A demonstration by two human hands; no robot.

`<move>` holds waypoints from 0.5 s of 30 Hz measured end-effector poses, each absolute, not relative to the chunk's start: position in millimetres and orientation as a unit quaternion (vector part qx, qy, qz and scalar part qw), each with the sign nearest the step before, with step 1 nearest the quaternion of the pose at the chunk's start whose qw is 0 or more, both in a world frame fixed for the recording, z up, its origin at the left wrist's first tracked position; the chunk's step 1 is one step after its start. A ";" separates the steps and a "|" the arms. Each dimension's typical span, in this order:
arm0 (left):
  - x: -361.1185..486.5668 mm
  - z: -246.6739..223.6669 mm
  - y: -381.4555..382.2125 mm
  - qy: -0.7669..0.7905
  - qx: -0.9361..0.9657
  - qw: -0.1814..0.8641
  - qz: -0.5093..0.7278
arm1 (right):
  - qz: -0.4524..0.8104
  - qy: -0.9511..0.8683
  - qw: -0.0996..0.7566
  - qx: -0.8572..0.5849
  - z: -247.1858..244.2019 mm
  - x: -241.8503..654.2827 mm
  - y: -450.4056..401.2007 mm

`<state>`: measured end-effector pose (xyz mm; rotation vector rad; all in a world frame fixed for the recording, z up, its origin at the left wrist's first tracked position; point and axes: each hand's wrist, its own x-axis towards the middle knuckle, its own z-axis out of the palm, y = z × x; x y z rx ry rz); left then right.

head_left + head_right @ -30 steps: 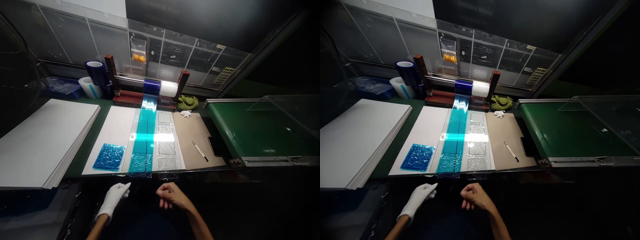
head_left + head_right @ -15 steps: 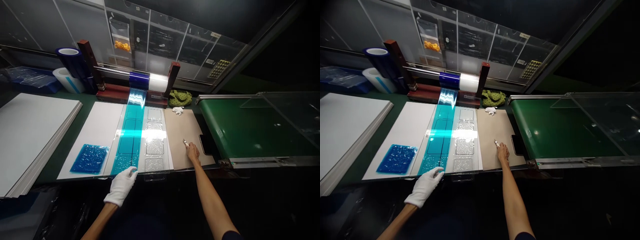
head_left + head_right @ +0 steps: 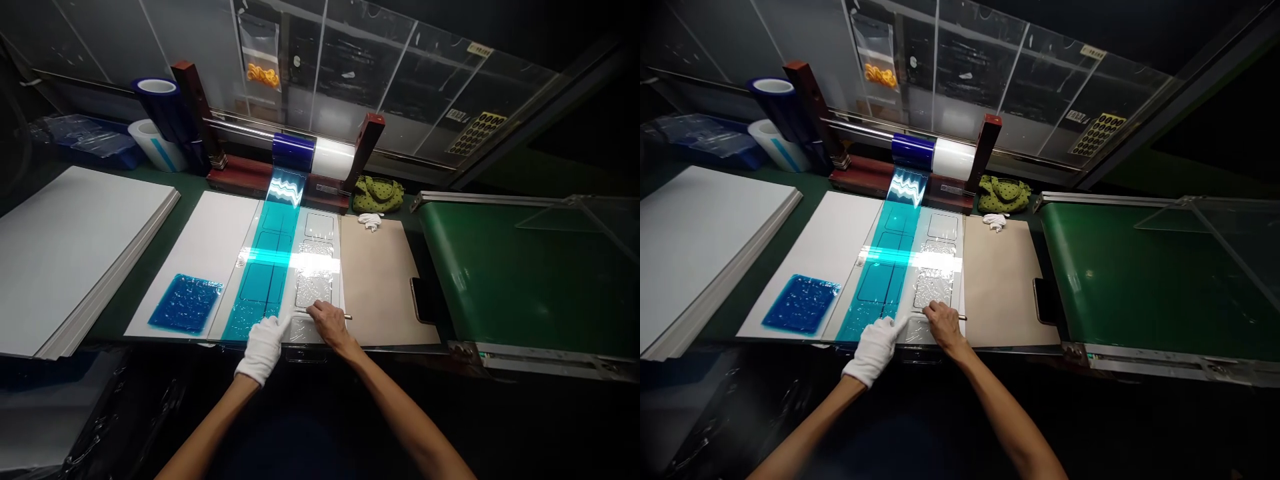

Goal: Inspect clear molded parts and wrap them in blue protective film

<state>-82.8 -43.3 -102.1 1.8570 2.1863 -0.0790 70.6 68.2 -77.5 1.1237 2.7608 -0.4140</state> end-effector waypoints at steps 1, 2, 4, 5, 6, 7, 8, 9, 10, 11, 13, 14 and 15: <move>-82.1 -103.0 -43.8 0.755 0.642 0.132 -0.033 | -0.132 0.922 0.075 0.357 -78.9 63.3 68.8; -81.5 -103.9 -44.3 0.755 0.642 0.129 -0.038 | -0.127 0.926 0.083 0.344 -80.1 57.1 69.6; -80.5 -106.2 -44.7 0.755 0.643 0.123 -0.042 | -0.118 0.933 0.096 0.326 -81.5 48.2 71.3; -80.4 -107.5 -44.7 0.754 0.644 0.120 -0.042 | -0.114 0.936 0.100 0.319 -81.8 45.4 72.0; -80.6 -108.7 -44.5 0.754 0.645 0.118 -0.041 | -0.109 0.938 0.104 0.314 -81.7 43.7 72.6; -81.1 -109.8 -44.1 0.753 0.647 0.116 -0.039 | -0.106 0.939 0.106 0.310 -81.5 43.3 73.0; -81.8 -110.7 -43.9 0.752 0.648 0.113 -0.036 | -0.102 0.940 0.109 0.307 -81.1 44.0 73.3; -82.6 -111.2 -43.9 0.751 0.650 0.111 -0.033 | -0.099 0.940 0.111 0.307 -80.6 46.1 73.7; -83.2 -111.1 -44.4 0.750 0.652 0.108 -0.027 | -0.096 0.940 0.114 0.308 -80.0 49.4 74.2; -83.5 -110.5 -45.7 0.749 0.654 0.105 -0.020 | -0.094 0.939 0.117 0.310 -79.4 54.1 74.9; -82.2 -108.2 -51.4 0.746 0.659 0.098 0.000 | -0.089 0.935 0.124 0.321 -78.1 67.4 77.0; -80.5 -107.1 -56.0 0.744 0.662 0.094 0.011 | -0.087 0.932 0.127 0.328 -77.3 75.8 78.4; -78.1 -106.5 -61.6 0.741 0.664 0.091 0.023 | -0.084 0.929 0.131 0.336 -76.4 85.1 79.9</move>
